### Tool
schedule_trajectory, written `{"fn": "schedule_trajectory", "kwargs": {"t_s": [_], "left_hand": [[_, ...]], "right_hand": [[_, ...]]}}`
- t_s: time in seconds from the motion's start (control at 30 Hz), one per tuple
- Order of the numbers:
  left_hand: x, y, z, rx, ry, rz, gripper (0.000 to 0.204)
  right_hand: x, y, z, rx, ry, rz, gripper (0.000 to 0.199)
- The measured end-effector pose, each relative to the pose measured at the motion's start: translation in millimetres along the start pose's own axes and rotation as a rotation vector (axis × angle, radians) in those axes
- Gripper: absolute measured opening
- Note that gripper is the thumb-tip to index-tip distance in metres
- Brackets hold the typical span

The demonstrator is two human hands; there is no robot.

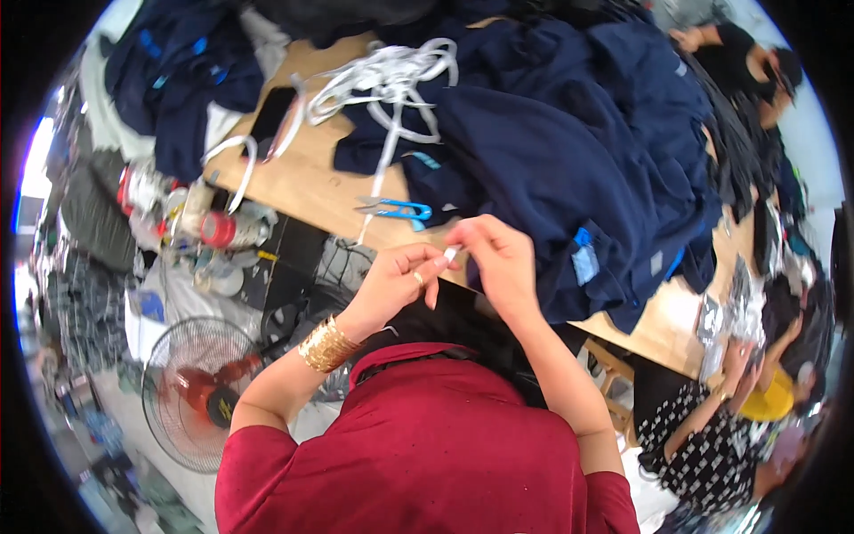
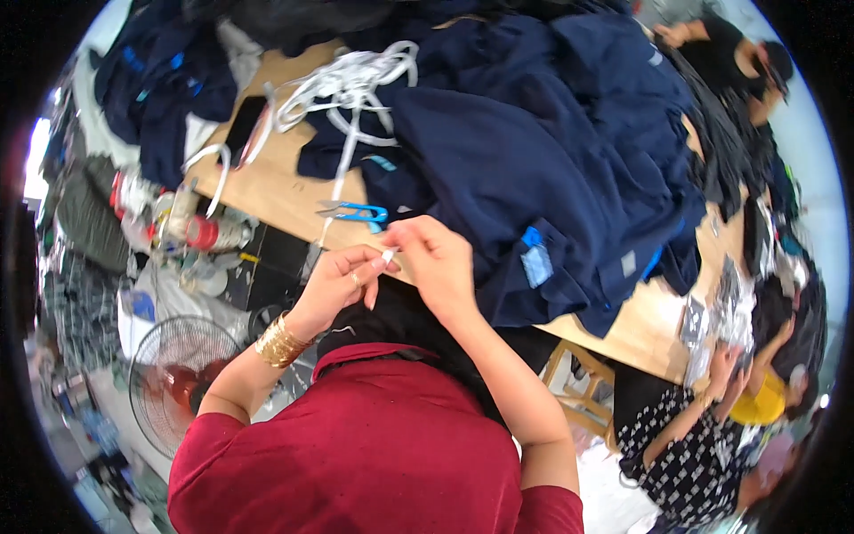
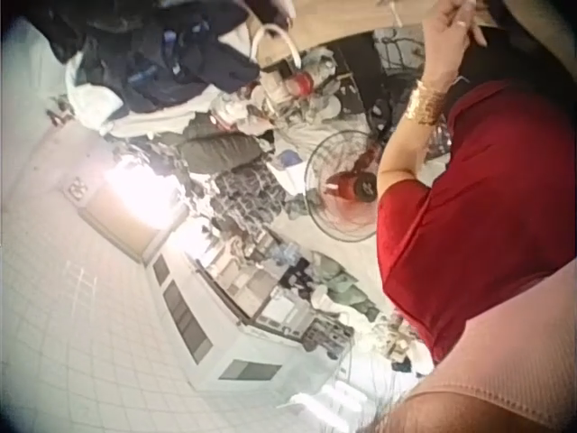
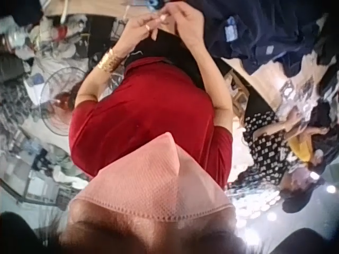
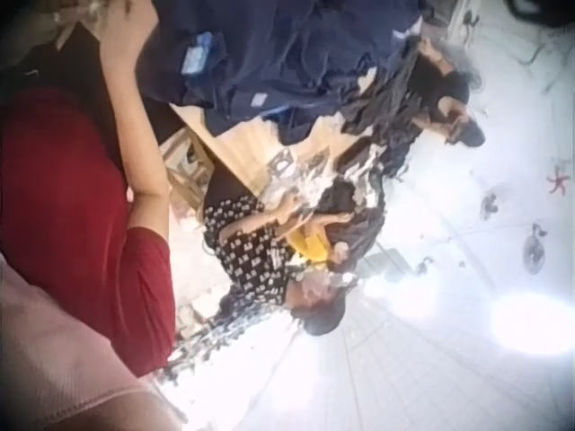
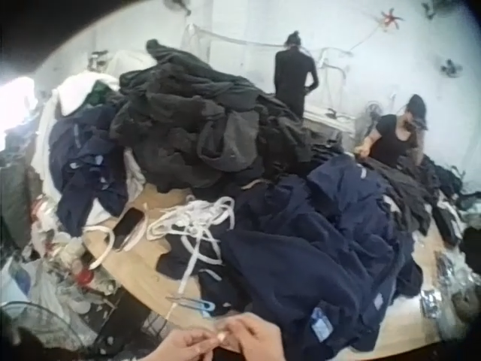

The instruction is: Trimming excess threads and threading drawstrings into navy blue athletic shorts.

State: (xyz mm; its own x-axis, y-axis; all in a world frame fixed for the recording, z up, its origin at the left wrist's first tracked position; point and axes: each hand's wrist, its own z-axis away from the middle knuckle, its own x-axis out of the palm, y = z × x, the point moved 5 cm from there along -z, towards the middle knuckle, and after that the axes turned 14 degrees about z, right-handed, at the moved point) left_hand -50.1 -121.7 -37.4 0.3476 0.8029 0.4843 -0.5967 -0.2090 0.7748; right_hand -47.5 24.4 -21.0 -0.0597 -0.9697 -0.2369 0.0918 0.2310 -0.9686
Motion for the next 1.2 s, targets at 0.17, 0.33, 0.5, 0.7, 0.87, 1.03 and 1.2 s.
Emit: {"fn": "schedule_trajectory", "kwargs": {"t_s": [0.17,0.33,0.5,0.7,0.87,1.03,1.2], "left_hand": [[51,1,-13,-0.124,-0.285,-0.187,0.021],[108,-11,-21,-0.217,-0.426,-0.102,0.020],[130,-6,-33,-0.095,-0.488,-0.255,0.020],[134,-14,-52,-0.315,-0.521,-0.227,0.016],[128,12,-74,0.309,-0.201,-0.538,0.022],[135,6,-83,0.468,-0.145,-0.715,0.018],[131,38,-70,0.385,-0.288,-0.255,0.010]], "right_hand": [[-90,-22,44,0.111,0.238,-0.162,0.018],[-91,-10,94,0.091,0.213,0.179,0.019],[-111,-23,103,-0.044,0.424,0.142,0.023],[-134,-36,105,-0.276,0.414,0.724,0.011],[-164,-45,83,-0.282,0.332,0.490,0.007],[-160,-59,72,-0.337,0.162,0.365,0.006],[-199,-70,93,-0.392,0.259,-0.689,0.012]]}}
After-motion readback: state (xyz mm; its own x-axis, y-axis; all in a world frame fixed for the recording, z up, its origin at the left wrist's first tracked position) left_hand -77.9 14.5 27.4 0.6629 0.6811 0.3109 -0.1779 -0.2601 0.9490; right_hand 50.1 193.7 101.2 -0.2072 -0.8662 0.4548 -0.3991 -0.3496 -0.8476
